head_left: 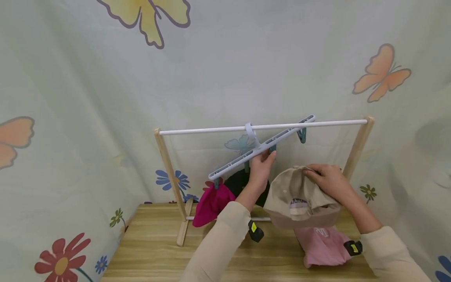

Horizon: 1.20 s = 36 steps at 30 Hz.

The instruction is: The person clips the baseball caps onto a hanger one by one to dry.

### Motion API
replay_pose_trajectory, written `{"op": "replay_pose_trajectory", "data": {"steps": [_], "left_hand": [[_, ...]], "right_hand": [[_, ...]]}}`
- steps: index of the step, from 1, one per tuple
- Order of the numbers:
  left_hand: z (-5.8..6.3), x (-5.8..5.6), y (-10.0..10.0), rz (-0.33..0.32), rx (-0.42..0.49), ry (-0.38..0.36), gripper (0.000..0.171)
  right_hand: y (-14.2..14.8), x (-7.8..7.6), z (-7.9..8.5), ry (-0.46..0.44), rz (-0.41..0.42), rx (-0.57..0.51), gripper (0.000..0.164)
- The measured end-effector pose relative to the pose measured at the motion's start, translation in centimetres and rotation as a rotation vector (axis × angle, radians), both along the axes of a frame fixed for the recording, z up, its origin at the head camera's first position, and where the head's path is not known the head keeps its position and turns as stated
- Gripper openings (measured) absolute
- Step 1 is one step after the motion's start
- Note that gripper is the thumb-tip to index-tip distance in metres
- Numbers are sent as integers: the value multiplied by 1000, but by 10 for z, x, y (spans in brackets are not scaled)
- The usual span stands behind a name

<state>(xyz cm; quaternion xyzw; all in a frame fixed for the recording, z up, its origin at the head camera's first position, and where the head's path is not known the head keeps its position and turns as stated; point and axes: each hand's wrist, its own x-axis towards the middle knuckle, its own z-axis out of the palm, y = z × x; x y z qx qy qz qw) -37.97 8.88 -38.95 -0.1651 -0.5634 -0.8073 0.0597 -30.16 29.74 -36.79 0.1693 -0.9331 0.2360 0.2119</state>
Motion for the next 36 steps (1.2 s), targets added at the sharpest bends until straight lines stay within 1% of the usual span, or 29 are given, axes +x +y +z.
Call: {"op": "replay_pose_trajectory", "data": {"steps": [3,6,10,15,19,23,27,32,34,36], "left_hand": [[2,-5,7,-21,138,-42,34],[2,-8,10,-33,220,-92,23],[2,-10,10,-51,256,-99,14],[1,-15,7,-73,287,-83,12],[-1,-17,4,-67,321,-94,12],[-2,-16,-2,-67,315,-90,15],[-4,-14,-8,-86,264,-89,14],[-3,-6,-11,-127,206,-103,12],[-2,-3,-12,-148,193,-104,12],[-1,-1,-14,-170,179,-99,14]], "right_hand": [[0,-1,-1,-13,-4,-1,27],[0,-1,-2,-23,-4,-2,26],[-1,-3,-5,-28,-2,2,26],[-1,-3,-7,-13,-5,-6,26],[0,-3,-11,-1,-17,-7,27],[-1,-5,-16,22,-28,0,25],[-4,-8,-21,48,-23,-10,21],[-13,-6,-24,112,-23,-24,13],[-17,-6,-26,126,-22,-21,11],[-20,-7,-27,122,-19,-19,11]]}}
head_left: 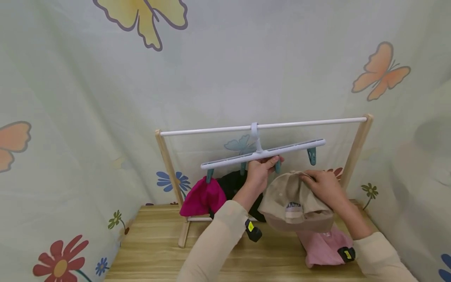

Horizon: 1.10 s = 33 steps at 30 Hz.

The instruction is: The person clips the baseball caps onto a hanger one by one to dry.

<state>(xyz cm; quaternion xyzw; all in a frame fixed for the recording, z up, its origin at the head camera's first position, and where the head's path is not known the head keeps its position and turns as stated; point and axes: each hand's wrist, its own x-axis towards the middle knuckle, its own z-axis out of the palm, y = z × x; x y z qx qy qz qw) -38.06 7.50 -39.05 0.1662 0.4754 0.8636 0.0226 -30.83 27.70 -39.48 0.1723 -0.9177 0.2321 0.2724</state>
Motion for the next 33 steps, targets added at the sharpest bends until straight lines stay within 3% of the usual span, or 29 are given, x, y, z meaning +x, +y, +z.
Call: {"op": "replay_pose_trajectory", "data": {"steps": [5,21,33], "left_hand": [[2,3,-6,-34,-21,-1,17],[1,6,-10,-21,-82,-15,24],[1,6,-12,-54,-93,10,27]], "right_hand": [[-9,1,0,-3,-14,1,16],[-23,-2,1,-45,-58,-37,17],[-23,3,12,-119,39,-52,22]]}}
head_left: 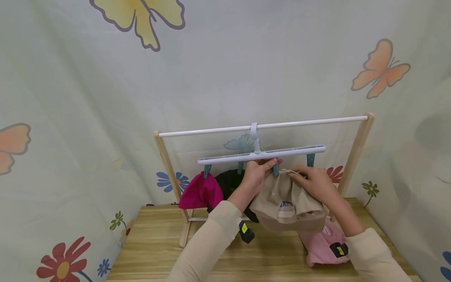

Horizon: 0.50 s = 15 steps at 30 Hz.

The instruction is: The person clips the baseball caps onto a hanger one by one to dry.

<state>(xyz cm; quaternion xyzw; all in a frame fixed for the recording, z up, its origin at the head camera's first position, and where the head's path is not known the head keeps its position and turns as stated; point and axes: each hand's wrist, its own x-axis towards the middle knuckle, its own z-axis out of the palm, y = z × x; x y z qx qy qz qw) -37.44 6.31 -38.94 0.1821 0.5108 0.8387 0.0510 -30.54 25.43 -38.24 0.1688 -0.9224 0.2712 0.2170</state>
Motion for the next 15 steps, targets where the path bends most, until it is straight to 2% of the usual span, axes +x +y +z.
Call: {"op": "replay_pose_trajectory", "data": {"steps": [6,11,15], "left_hand": [[0,0,0,-6,18,-13,26],[0,1,-1,-17,20,-8,26],[0,1,0,-27,12,-8,27]], "right_hand": [[-5,-1,4,-26,13,42,22],[-9,-5,2,16,-31,121,17],[-10,-6,0,57,-57,131,17]]}}
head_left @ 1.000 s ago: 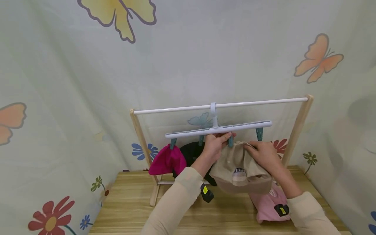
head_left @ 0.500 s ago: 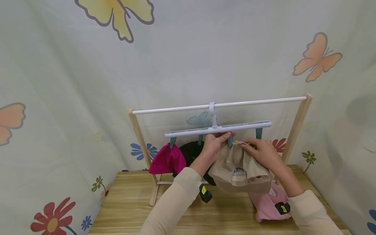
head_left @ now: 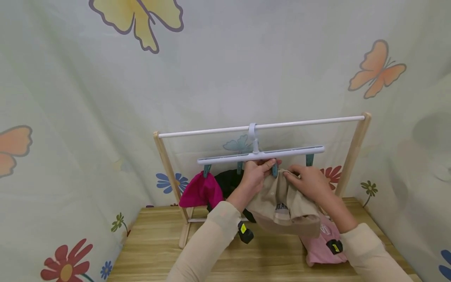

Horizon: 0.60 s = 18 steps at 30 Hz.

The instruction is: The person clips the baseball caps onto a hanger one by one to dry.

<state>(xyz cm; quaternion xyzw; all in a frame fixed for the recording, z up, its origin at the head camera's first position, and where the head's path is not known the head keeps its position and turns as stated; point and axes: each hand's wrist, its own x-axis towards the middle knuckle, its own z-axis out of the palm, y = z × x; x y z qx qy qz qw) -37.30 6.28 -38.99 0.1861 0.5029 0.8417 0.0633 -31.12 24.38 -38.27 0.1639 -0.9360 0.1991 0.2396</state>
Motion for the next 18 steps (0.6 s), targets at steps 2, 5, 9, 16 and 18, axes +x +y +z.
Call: {"op": "replay_pose_trajectory", "data": {"steps": [2,5,9,16,18], "left_hand": [[-1,0,0,-3,-7,-4,27],[-2,-1,-1,-7,-17,0,28],[-3,-1,-2,-5,-29,14,25],[-4,-1,-6,-27,-43,25,19],[-4,0,-7,-35,-44,24,17]], "right_hand": [[-1,1,-1,16,-6,-14,17],[-2,2,-2,45,-9,-37,17],[-2,2,-4,70,4,-70,16],[-3,0,-8,101,36,-113,13],[-4,1,-9,85,39,-124,14]]}}
